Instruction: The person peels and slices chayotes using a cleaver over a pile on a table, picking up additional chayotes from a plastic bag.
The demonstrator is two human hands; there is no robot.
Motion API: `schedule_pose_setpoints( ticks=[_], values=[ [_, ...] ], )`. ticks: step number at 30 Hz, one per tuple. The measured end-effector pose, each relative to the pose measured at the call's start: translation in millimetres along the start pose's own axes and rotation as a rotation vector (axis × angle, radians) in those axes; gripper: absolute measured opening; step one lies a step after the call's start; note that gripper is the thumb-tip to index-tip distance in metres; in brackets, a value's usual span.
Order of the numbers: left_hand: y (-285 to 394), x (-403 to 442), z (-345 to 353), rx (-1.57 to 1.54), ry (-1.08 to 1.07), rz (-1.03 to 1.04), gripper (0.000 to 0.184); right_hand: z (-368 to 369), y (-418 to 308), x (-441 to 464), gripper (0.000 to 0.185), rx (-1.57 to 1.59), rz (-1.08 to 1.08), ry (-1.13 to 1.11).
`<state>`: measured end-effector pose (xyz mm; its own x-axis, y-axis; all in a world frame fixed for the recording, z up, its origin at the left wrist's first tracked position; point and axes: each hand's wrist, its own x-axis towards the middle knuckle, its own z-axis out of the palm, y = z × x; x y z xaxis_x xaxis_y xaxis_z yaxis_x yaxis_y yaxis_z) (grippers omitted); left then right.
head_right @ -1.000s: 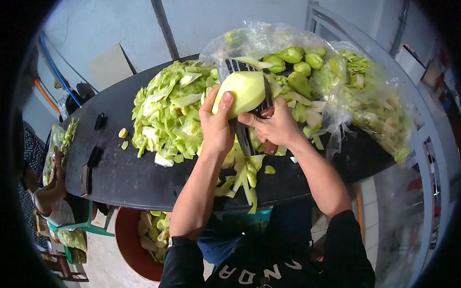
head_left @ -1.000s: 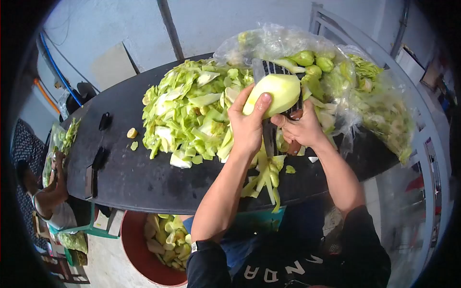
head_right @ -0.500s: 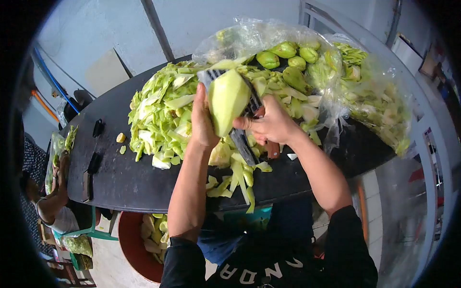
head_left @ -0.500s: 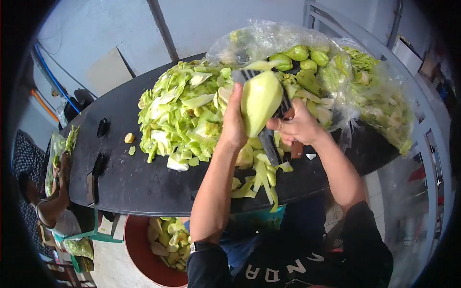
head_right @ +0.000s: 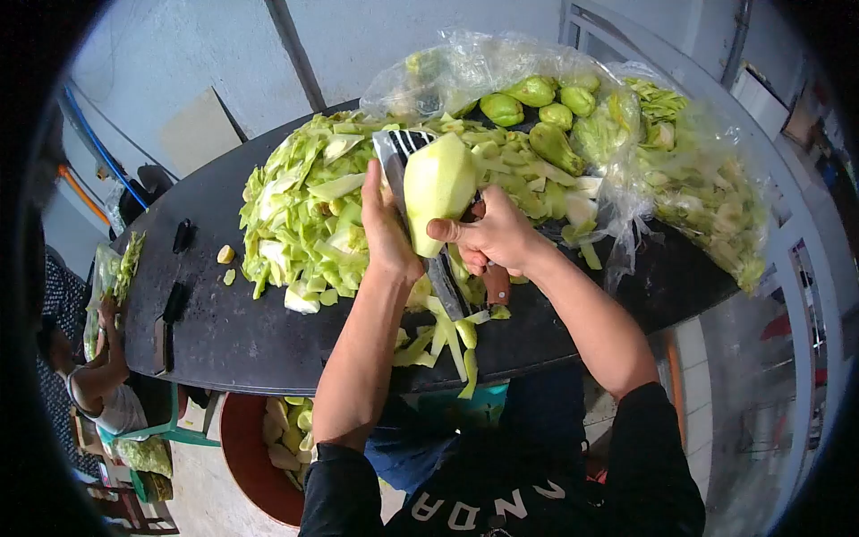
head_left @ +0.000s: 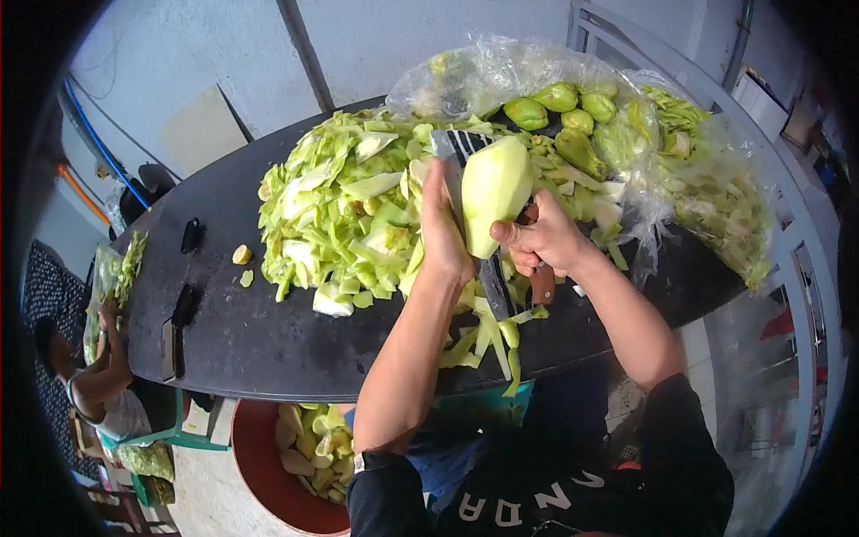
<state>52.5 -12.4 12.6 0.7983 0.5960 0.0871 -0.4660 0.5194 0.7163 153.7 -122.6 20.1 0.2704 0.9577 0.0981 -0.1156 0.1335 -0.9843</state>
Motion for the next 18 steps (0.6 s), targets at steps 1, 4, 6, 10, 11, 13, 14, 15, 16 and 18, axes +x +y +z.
schedule_pose_setpoints(
  ticks=[1, 4, 6, 10, 11, 13, 14, 15, 16, 18],
  values=[
    [0.4, 1.4, 0.0, -0.073, 0.048, 0.005, 0.074, -1.0, 0.1, 0.6, 0.038, 0.0, -0.001, 0.0],
    [-2.6, 10.3, -5.5, -0.208, 0.096, 0.059, 0.069, -7.9, 1.1, 2.9, 0.035, 0.086, 0.084, 0.025],
    [1.3, 9.9, -5.9, -0.333, 0.12, 0.072, 0.061, -15.3, -1.2, 6.8, 0.034, 0.264, 0.194, 0.127],
    [18.1, 11.3, -25.5, -0.243, 0.088, 0.092, 0.055, -48.4, -13.4, 15.6, 0.026, 0.221, 0.129, 0.229],
    [19.3, 14.4, -34.7, -0.245, 0.082, 0.097, 0.055, -52.6, -19.3, 17.2, 0.026, 0.155, 0.108, 0.246],
    [25.0, 16.4, -41.9, -0.132, 0.117, 0.112, 0.057, -62.4, -22.1, 27.3, 0.024, 0.076, 0.137, 0.273],
    [28.4, 15.3, -46.8, -0.125, 0.046, 0.071, 0.061, -65.7, -22.4, 33.4, 0.025, -0.057, 0.137, 0.275],
    [31.9, 11.9, -42.8, -0.123, 0.042, 0.076, 0.061, -70.2, -20.3, 41.6, 0.026, -0.187, 0.136, 0.276],
    [37.9, 7.0, -35.4, -0.117, 0.099, 0.04, 0.059, -77.7, -18.8, 51.4, 0.028, -0.31, 0.11, 0.252],
    [47.9, -0.9, -25.4, -0.108, 0.157, 0.007, 0.057, -85.1, -22.9, 62.9, 0.028, -0.388, 0.07, 0.306]
  ],
)
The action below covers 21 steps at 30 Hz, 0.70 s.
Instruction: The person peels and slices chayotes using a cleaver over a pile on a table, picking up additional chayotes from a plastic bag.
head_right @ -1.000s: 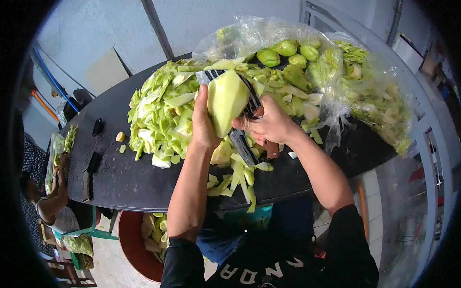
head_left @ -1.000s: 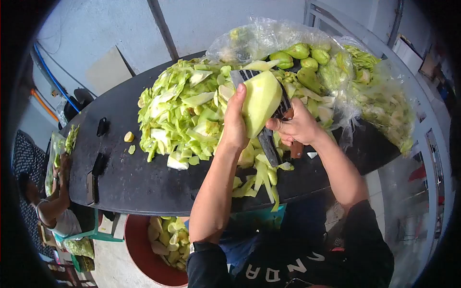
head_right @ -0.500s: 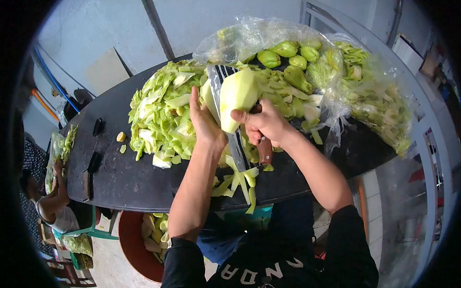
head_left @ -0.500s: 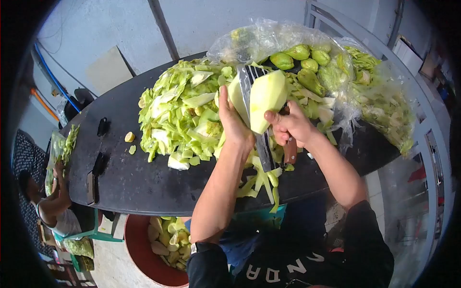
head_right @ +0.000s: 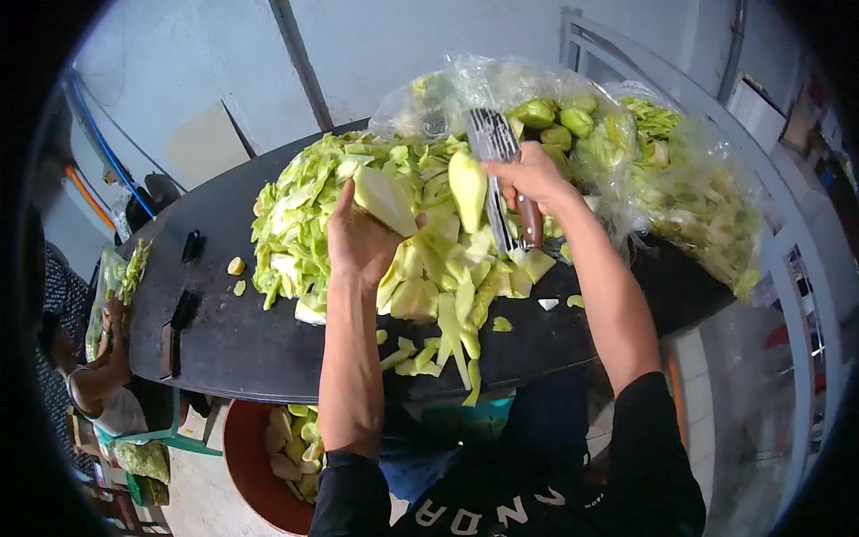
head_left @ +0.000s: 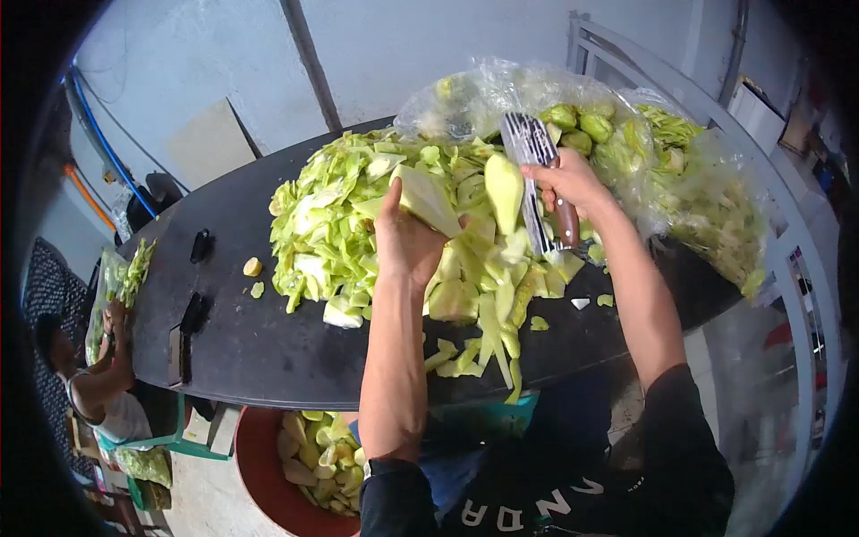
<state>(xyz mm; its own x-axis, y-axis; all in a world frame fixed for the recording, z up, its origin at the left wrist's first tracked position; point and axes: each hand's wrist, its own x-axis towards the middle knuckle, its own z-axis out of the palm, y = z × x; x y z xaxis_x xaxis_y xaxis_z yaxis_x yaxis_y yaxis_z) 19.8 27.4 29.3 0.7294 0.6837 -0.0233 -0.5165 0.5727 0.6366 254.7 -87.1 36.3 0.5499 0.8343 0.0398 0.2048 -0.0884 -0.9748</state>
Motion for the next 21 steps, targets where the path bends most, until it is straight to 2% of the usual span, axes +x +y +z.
schedule_pose_setpoints(
  ticks=[2, 3, 5, 7, 10, 13, 14, 18, 21],
  values=[
    [5.1, -5.9, 2.7, -0.11, -0.137, -0.045, 0.065, -3.4, -8.2, 5.7, 0.028, -0.097, -0.041, 0.117],
    [5.7, -5.8, -0.4, -0.107, -0.137, -0.05, 0.065, -3.4, -11.6, 3.2, 0.028, -0.093, -0.038, 0.12],
    [6.8, -2.8, -7.1, -0.166, -0.166, -0.051, 0.075, -5.0, -21.4, -2.0, 0.03, -0.09, -0.204, 0.282],
    [8.6, -2.2, -8.2, -0.184, -0.162, -0.037, 0.079, -8.8, -24.0, -13.0, 0.03, -0.079, -0.236, 0.29],
    [7.7, -2.5, -11.0, -0.228, -0.139, 0.003, 0.084, -9.7, -19.8, -32.1, 0.025, 0.096, -0.185, 0.191],
    [3.2, -2.4, -8.5, -0.307, -0.054, 0.036, 0.085, -2.5, -8.2, -52.8, 0.022, 0.389, -0.081, -0.063],
    [1.8, -2.0, -7.2, -0.358, 0.012, 0.045, 0.086, 2.4, -5.0, -59.4, 0.024, 0.405, -0.048, -0.076],
    [-3.8, -1.4, -9.8, -0.383, 0.036, 0.093, 0.083, 18.3, -4.0, -69.0, 0.038, 0.371, -0.062, -0.239],
    [-4.9, 2.1, -17.7, -0.332, -0.059, 0.183, 0.08, 27.0, -4.3, -68.7, 0.038, 0.341, -0.084, -0.33]
  ],
)
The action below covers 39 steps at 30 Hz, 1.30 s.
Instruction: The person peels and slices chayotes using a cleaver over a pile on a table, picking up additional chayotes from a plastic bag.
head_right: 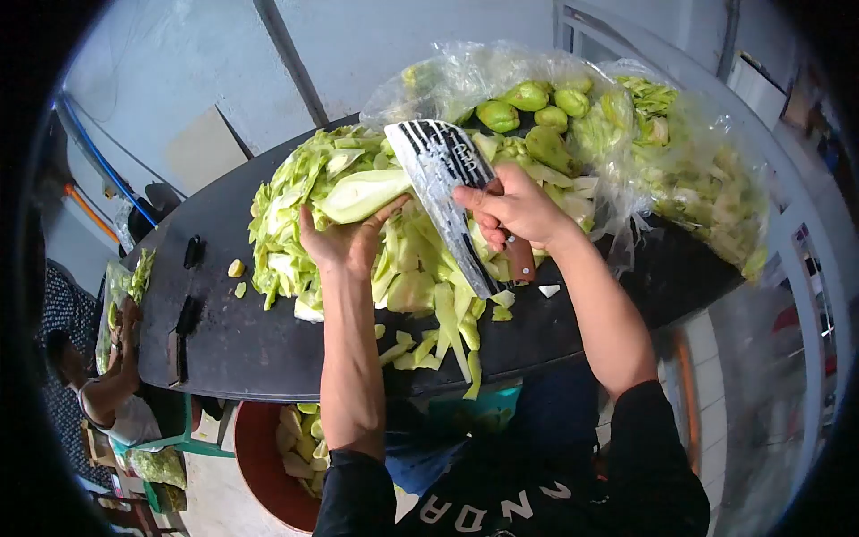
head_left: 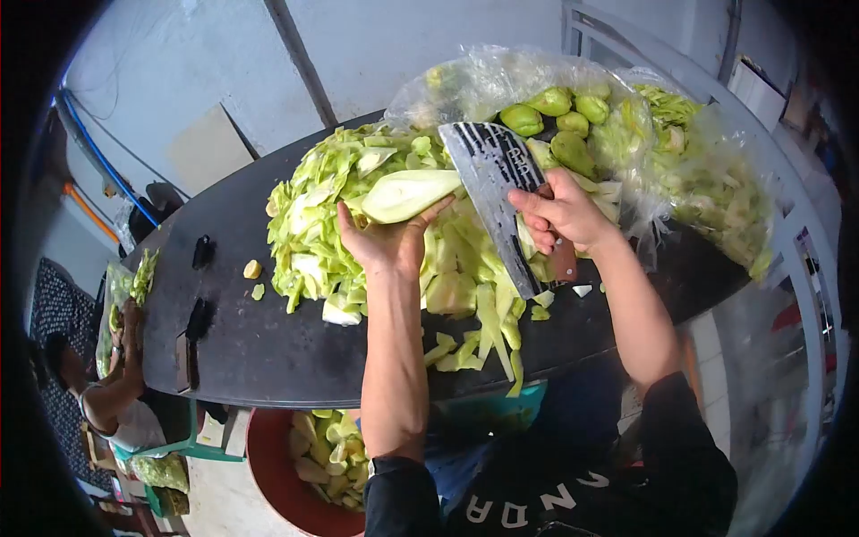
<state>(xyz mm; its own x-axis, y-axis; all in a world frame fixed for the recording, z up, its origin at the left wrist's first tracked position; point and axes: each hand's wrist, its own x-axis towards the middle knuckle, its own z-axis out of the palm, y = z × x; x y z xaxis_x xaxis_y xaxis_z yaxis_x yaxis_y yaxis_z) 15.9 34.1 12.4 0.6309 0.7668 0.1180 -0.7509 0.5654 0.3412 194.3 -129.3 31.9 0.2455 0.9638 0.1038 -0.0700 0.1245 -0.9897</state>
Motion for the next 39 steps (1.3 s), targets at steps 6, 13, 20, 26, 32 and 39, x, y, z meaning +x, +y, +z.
schedule_pose_setpoints(
  ticks=[6, 13, 20, 26, 32, 39],
  values=[
    [1.2, 3.7, 3.1, 0.001, 0.071, 0.024, 0.065, 3.2, -1.2, -2.0, 0.044, -0.053, -0.2, 0.205],
    [1.6, 0.8, 12.4, -0.357, 0.12, 0.064, 0.061, -11.9, -28.4, -2.4, 0.036, -0.243, -0.415, 0.56],
    [-6.9, -2.3, 13.7, -0.24, -0.003, 0.032, 0.06, -30.5, -25.2, -3.2, 0.029, 0.072, -0.256, 0.485],
    [-14.9, 1.9, 8.9, -0.382, -0.106, -0.112, 0.059, -25.3, -16.8, -9.3, 0.031, 0.029, -0.034, 0.333],
    [-8.9, -1.6, 7.5, -0.19, -0.058, -0.069, 0.052, 11.1, -4.5, -4.2, 0.032, -0.118, 0.096, 0.007],
    [-9.2, 1.2, 1.3, -0.191, -0.148, -0.062, 0.054, 22.5, 0.2, -1.1, 0.031, -0.162, 0.131, 0.007]
  ],
)
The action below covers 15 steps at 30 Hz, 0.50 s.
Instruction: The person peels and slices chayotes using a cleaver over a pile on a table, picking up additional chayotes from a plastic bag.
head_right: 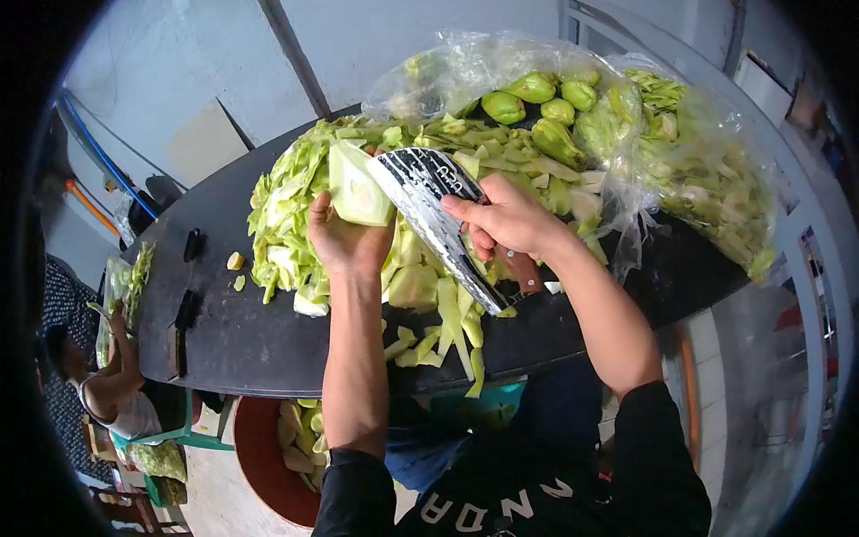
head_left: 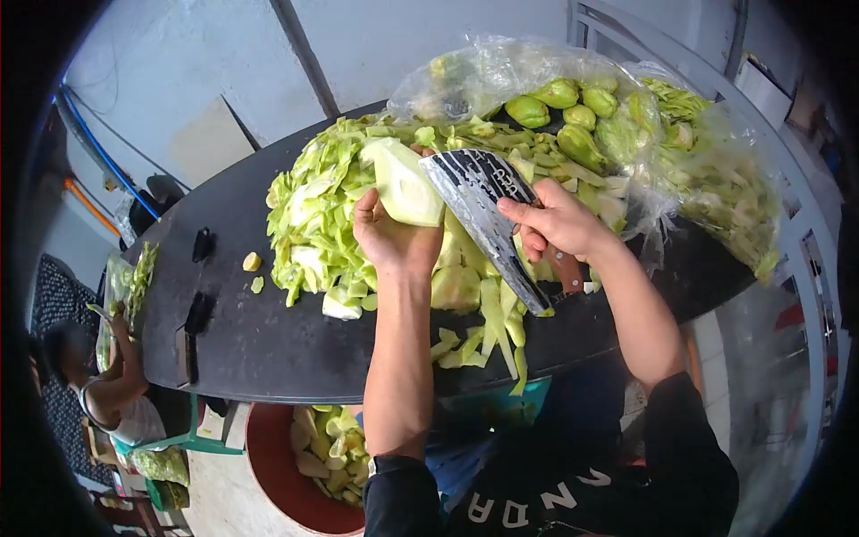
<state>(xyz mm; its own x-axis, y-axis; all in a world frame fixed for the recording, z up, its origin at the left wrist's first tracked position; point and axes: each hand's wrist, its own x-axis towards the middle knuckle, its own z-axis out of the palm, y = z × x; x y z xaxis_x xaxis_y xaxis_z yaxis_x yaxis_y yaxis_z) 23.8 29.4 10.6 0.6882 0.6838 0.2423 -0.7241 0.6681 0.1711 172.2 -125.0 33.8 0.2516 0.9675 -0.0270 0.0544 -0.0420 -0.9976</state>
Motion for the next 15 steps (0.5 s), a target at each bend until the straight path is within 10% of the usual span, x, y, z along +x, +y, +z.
schedule_pose_setpoints(
  ticks=[15],
  values=[
    [5.6, -2.2, 10.5, 0.332, 0.055, 0.083, 0.05, -5.4, -1.4, -4.5, 0.028, -0.051, -0.015, 0.002]
  ],
)
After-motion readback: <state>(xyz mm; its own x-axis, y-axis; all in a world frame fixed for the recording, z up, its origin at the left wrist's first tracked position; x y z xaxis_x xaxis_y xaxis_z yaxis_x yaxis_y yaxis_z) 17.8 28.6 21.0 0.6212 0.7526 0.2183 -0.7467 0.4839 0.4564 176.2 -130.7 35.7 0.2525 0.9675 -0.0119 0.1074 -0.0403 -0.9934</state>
